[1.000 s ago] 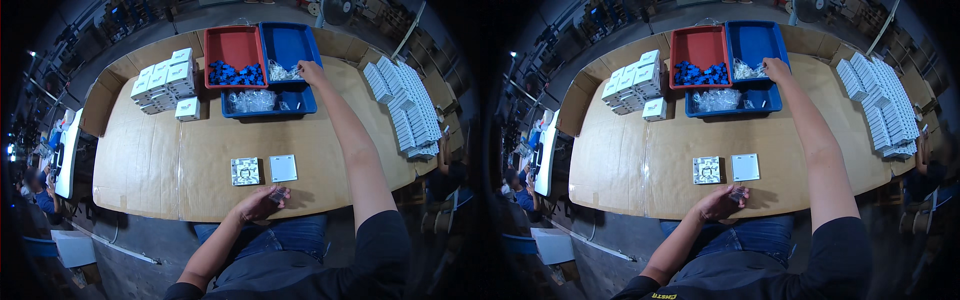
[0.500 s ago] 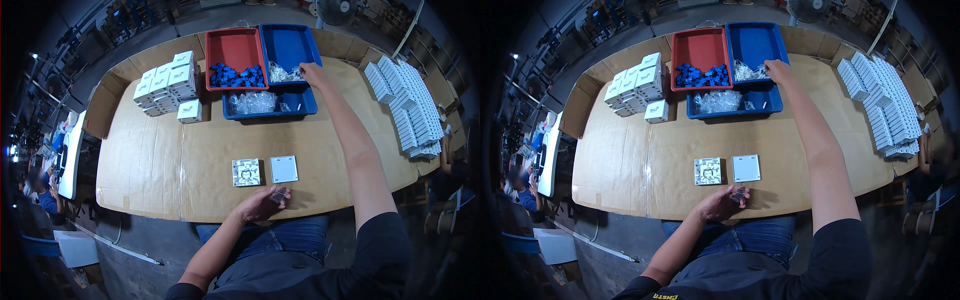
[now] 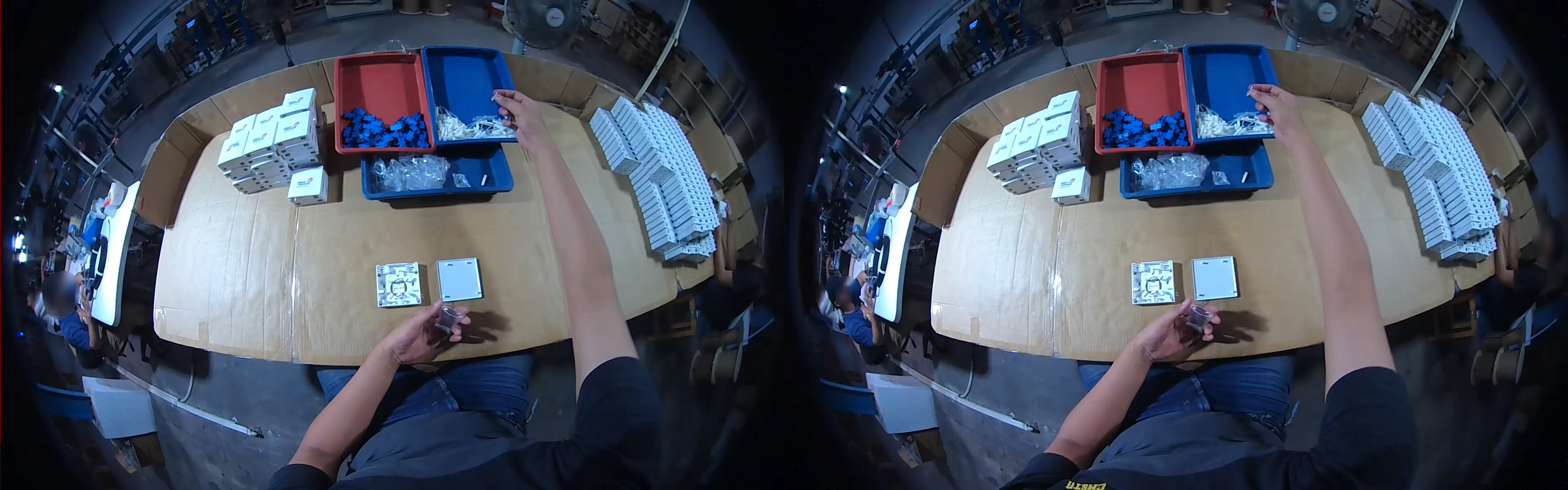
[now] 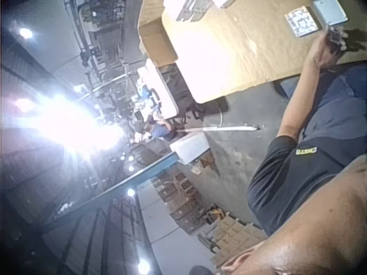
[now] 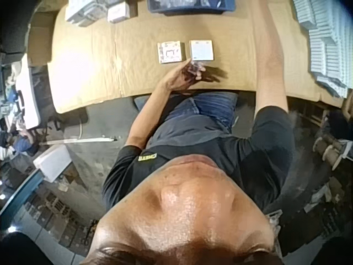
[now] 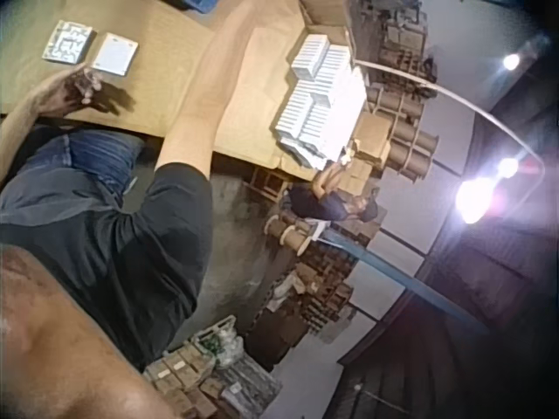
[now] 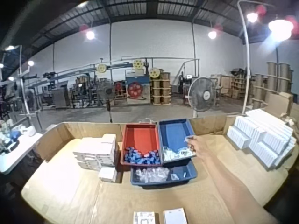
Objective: Assembling electronic components into a white plastic housing.
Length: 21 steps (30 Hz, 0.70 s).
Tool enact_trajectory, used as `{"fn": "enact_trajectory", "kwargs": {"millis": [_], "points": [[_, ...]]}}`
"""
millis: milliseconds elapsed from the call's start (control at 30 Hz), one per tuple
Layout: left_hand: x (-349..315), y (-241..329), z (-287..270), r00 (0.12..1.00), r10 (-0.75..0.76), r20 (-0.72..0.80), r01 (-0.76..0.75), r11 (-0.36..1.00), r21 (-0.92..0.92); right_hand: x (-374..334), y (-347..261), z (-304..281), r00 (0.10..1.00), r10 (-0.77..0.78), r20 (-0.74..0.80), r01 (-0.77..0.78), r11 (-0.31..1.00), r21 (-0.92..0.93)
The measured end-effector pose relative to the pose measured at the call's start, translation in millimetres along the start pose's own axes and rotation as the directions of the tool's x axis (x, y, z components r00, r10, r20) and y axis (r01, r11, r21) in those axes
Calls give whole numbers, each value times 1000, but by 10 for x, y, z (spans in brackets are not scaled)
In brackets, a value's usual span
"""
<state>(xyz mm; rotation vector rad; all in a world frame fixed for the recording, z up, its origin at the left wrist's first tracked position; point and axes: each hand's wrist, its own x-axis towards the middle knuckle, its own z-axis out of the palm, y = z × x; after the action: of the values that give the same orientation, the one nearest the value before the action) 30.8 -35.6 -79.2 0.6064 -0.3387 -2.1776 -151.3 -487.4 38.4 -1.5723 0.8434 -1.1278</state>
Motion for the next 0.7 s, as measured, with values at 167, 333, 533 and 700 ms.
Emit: {"fn": "enact_trajectory", "kwargs": {"millis": [167,333,533,700], "points": [[-21,-84,9,998,28,48,-28,999,18,-1103,-930,327,983,-46,180,-83,756,649],[6,-113,-58,992,95,82,-99,994,46,-1712,-1136,511,971,-79,226,-81,779,621],[46,-80,-94,987,144,72,-130,976,-174,-2568,-886,822,923,106,369,-199,955,222],[27,-58,-92,985,115,128,-82,968,-237,-3028,-697,970,828,315,464,-260,949,-179]]}}
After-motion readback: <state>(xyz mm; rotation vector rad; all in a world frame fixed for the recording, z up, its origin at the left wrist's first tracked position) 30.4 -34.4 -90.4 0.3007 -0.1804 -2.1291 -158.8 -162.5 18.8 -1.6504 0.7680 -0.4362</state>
